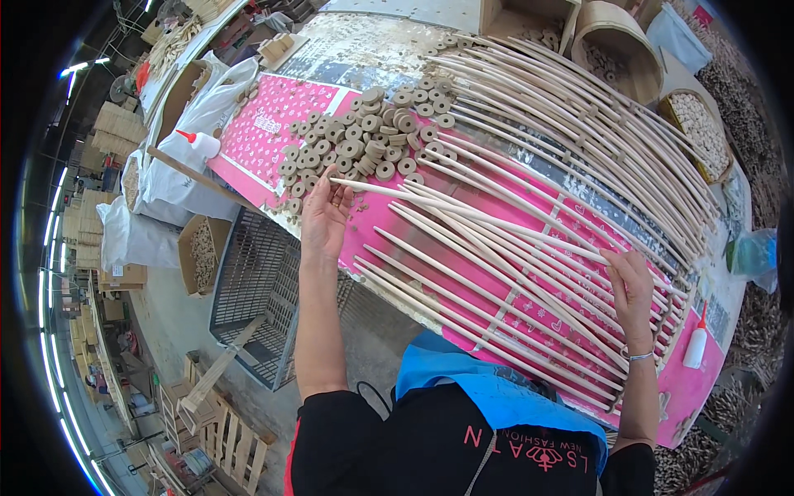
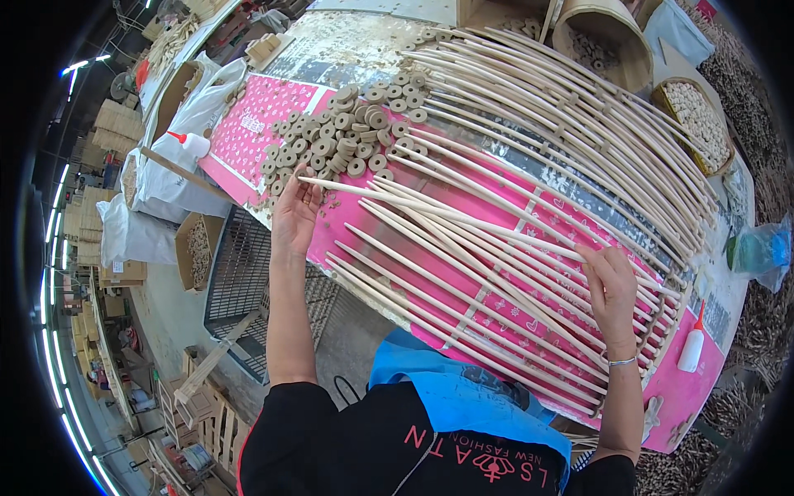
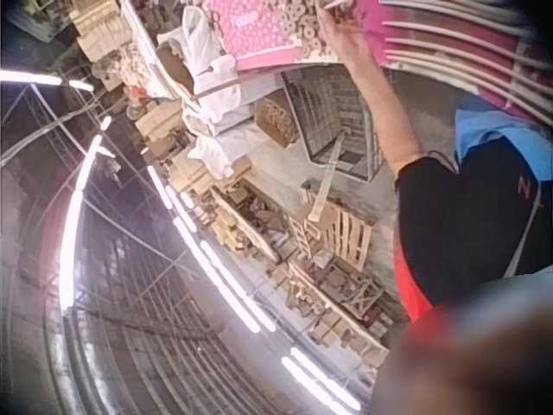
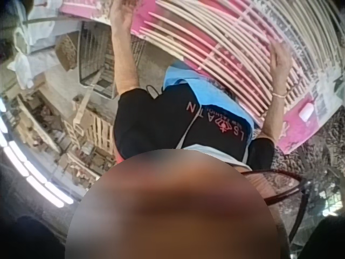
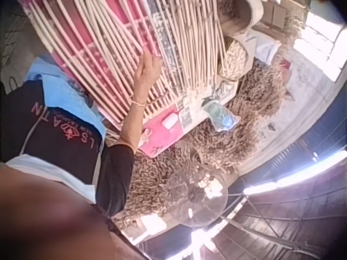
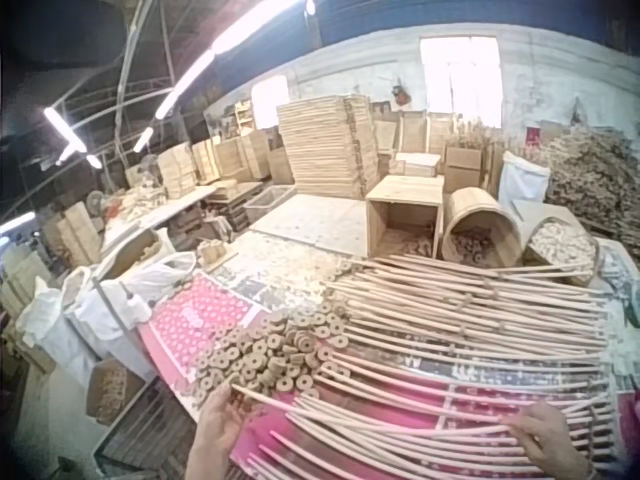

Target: Assemble wooden mats by threading wooden rods through small wooden rings on a template.

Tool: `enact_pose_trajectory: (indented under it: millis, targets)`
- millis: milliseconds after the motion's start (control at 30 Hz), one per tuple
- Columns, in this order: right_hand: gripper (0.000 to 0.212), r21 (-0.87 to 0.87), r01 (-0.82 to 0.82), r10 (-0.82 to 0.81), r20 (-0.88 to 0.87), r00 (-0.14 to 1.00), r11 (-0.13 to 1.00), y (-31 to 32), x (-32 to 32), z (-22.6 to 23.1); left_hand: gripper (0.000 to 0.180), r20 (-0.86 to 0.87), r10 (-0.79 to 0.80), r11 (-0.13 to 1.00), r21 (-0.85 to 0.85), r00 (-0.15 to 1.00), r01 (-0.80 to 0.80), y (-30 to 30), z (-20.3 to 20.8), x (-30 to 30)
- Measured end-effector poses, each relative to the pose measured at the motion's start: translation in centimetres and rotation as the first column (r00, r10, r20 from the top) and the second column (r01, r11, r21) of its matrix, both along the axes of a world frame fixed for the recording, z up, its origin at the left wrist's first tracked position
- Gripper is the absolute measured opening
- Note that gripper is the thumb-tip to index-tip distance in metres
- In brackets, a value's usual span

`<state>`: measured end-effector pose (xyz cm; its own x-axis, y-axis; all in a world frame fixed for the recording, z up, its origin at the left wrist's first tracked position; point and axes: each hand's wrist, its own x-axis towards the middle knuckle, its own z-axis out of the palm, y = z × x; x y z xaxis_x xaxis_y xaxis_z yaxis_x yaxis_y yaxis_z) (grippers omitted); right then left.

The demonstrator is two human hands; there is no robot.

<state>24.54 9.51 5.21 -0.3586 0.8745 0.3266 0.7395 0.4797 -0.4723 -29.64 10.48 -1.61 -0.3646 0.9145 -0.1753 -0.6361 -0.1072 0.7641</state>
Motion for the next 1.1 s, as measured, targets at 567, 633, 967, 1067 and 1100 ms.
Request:
enact_pose_trajectory:
  millis: [567,633,967,1067,1100]
  targets:
    - [0.03,0.094,-0.011,0.013,-0.016,1.0,0.996,0.3,-2.9,1.1,0.036,-0.013,-0.217,0.975,0.047,0.976,0.218,1.7,2.5,8.0]
    - [0.028,0.119,-0.022,0.022,0.002,1.0,0.993,0.9,-3.1,1.4,0.03,-0.1,-0.236,0.97,0.029,0.967,0.24,1.8,3.1,8.8]
    - [0.021,0.282,-0.008,0.019,-0.037,0.999,0.959,3.7,-7.3,1.1,0.039,-0.35,-0.565,0.817,-0.111,0.747,0.566,1.6,5.8,25.3]
    - [0.026,0.274,0.02,-0.036,0.053,0.998,0.962,2.4,-2.9,1.0,0.026,-0.928,-0.275,0.819,-0.09,0.251,0.567,-0.2,9.7,24.3]
    - [0.027,0.27,0.014,-0.034,0.069,0.997,0.963,1.9,-2.5,1.5,0.031,-0.991,0.083,0.805,0.128,0.103,0.579,0.0,10.6,24.0]
